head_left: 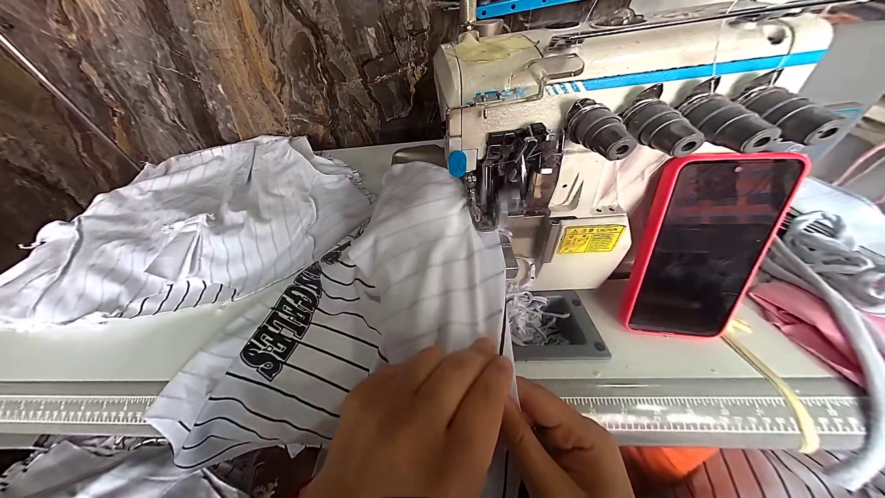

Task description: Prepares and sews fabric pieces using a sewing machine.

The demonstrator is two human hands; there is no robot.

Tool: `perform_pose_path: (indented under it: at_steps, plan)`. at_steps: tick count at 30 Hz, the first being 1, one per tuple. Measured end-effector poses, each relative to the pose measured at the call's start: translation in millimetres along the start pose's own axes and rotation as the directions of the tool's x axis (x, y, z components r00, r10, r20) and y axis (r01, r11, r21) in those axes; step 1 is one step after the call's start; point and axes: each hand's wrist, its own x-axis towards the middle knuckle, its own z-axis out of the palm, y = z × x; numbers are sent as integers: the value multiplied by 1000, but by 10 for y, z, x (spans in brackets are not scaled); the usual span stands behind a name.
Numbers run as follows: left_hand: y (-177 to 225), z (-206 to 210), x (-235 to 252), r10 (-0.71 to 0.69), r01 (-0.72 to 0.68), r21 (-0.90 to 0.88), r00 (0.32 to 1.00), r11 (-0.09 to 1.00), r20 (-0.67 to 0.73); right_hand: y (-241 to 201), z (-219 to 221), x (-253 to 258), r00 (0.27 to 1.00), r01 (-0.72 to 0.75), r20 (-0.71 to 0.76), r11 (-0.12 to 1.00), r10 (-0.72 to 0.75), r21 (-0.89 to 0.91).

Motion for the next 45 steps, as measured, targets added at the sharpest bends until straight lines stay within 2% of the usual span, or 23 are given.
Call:
perform_pose_path:
  at_steps: [6,10,15,17,19,21,24,28,35,40,45]
  plan:
    - [-117,228,233,-10,9,-8,993,1000,-115,83,44,337,989,116,-79,991,-121,-67]
    - [-132,334,352,-74,72,-16,988,997,-136,139,56,496,985,104,-133,993,-112,-60]
    - [-51,173,202,-300,304,69,952,950,-55,138,-31,404,997,38,-61,997,-43,-74]
    - [-80,44,137,-356,358,95,933,929,-46,147,52,344,998,-20,-60,1000,19,-10]
    - [-102,4,115,-297,301,25,948,953,-118,229,316,262,996,-10,-83,990,22,143]
    - [-132,30,123,-153,140,-89,975,986,-160,275,597,119,995,10,-102,956,20,293]
    - [-226,54,66,23,-52,-158,983,986,-181,281,556,75,995,33,-99,962,-6,273]
    - [-307,122,-128,34,-64,-178,986,982,-165,241,129,204,976,63,-214,991,-35,122]
    - [-197,241,-230,59,-99,-232,983,968,-175,21,-151,82,1000,9,4,999,-9,38]
    - [-144,300,-305,64,-120,-280,977,953,-201,13,-221,35,999,35,41,999,-33,-33]
    - [-93,329,-333,52,-107,-288,980,952,-193,-120,-278,-6,992,-14,126,999,18,-37]
